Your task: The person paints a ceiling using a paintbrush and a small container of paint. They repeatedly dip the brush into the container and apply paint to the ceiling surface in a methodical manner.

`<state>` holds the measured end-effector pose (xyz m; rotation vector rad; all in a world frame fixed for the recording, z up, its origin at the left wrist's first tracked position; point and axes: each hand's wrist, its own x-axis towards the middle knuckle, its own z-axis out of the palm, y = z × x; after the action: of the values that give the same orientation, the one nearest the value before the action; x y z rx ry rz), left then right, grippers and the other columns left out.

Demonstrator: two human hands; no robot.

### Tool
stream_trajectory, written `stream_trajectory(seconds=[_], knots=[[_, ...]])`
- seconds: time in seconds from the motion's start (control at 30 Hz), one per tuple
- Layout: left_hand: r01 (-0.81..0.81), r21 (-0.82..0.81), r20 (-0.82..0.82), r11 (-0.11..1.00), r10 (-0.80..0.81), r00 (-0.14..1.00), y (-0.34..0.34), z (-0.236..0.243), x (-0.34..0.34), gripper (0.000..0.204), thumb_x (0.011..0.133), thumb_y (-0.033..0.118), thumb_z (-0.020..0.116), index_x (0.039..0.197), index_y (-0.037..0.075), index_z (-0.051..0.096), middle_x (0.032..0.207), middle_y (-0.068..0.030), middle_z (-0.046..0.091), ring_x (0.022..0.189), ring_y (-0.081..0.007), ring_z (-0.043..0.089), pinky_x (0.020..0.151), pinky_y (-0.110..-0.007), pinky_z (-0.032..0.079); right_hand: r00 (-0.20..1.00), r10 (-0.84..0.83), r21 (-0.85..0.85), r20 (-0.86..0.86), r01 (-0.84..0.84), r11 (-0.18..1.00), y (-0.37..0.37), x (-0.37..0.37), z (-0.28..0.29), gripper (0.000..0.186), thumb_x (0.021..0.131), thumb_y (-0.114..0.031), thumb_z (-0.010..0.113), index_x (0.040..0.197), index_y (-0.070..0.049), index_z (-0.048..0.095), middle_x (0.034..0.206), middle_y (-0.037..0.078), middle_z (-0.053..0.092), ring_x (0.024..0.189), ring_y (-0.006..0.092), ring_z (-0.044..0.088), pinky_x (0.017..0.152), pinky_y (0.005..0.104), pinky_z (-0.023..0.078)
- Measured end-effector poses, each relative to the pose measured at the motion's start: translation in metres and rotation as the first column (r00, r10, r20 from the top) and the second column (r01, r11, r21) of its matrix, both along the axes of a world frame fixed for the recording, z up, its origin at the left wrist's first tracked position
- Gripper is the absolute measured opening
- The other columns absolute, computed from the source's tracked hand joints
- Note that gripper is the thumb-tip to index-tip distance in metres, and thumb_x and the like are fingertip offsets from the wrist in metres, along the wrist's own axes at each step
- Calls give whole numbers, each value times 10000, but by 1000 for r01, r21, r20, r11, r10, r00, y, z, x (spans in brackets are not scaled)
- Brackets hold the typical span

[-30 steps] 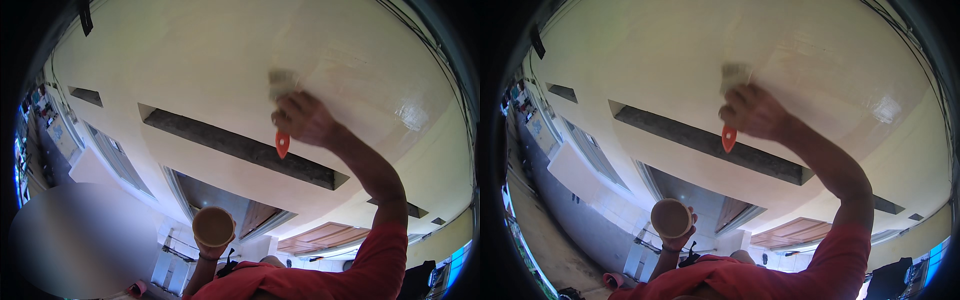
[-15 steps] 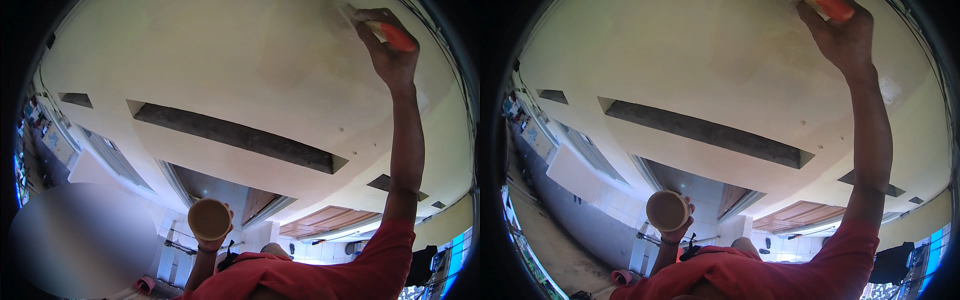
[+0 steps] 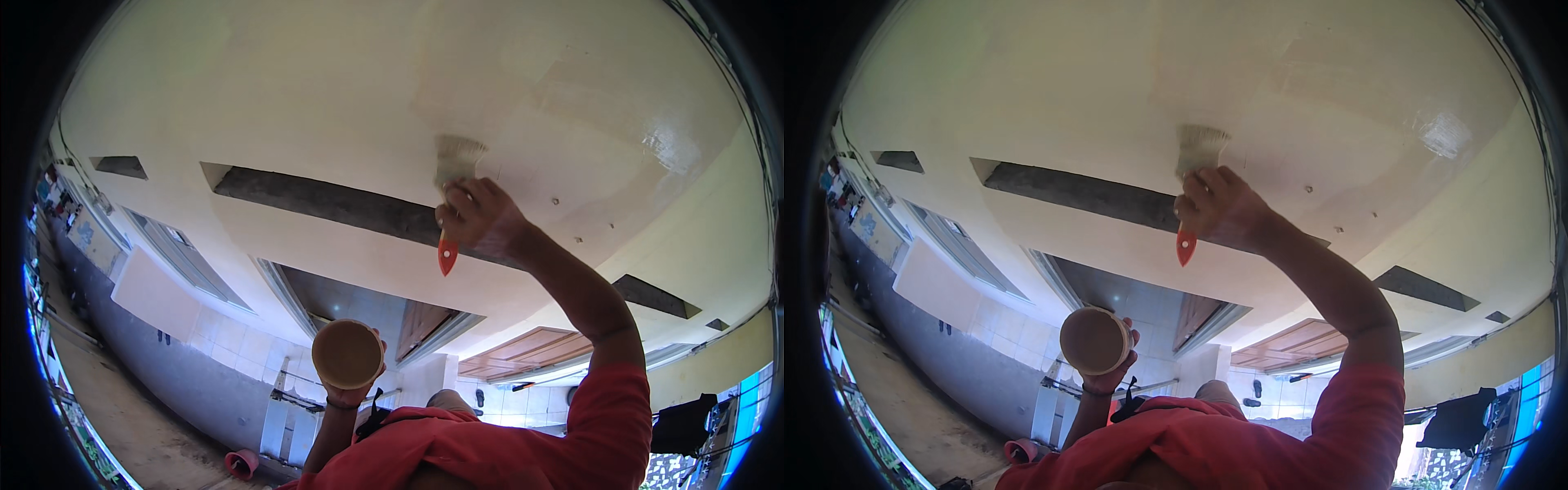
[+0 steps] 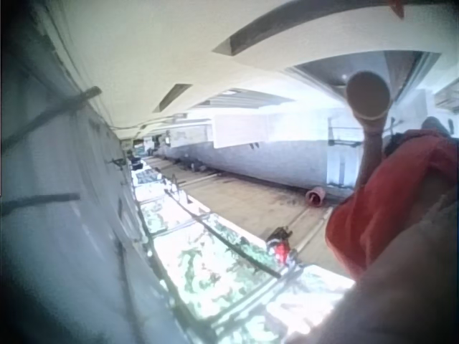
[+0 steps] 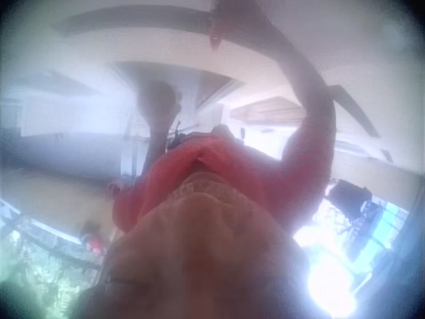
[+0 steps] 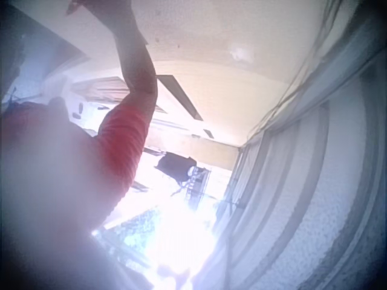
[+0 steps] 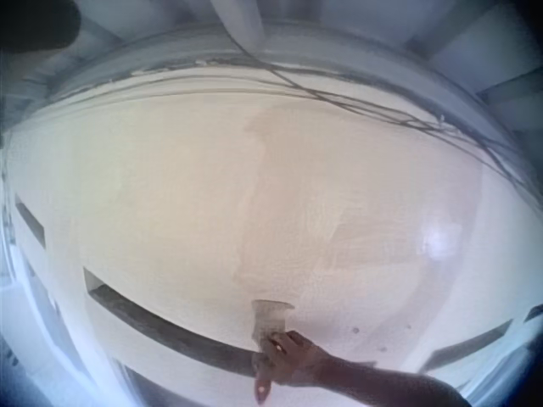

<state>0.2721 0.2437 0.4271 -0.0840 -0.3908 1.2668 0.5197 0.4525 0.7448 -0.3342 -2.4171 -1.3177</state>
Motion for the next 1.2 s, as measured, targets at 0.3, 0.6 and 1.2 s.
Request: stream_trajectory(seconds=[0.3, 0.6, 1.2], knots=[[-47, 34, -30, 998, 48, 998, -9, 8, -10, 839, 979, 648, 721, 1608, 135, 509, 1627, -267, 443, 1490, -525, 419, 1057, -730, 555, 686, -146, -612, -713, -507, 607, 19, 41, 120, 155, 948, 56, 818, 1072, -27, 775, 1050, 11, 779, 1003, 108, 718, 889, 302, 588], [-23, 1, -57, 1000, 23, 998, -10, 1, 2, 829, 975, 648, 732, 1604, 152, 517, 1602, -248, 437, 1458, -505, 435, 1036, -695, 572, 898, 109, 286, -427, 20, 958, -21, 82, 183, 239, 794, 3, 852, 989, -129, 817, 1013, 59, 785, 920, 238, 766, 764, 354, 652], [195, -78, -154, 978, -205, 967, 10, 7, 9, 773, 925, 601, 794, 1572, 240, 573, 1660, -192, 452, 1539, -429, 378, 1156, -636, 483, 89, 393, 399, -915, 58, 915, -65, 314, 161, 141, 905, 7, 817, 1044, 14, 793, 1007, 80, 806, 906, 170, 758, 881, 332, 615]])
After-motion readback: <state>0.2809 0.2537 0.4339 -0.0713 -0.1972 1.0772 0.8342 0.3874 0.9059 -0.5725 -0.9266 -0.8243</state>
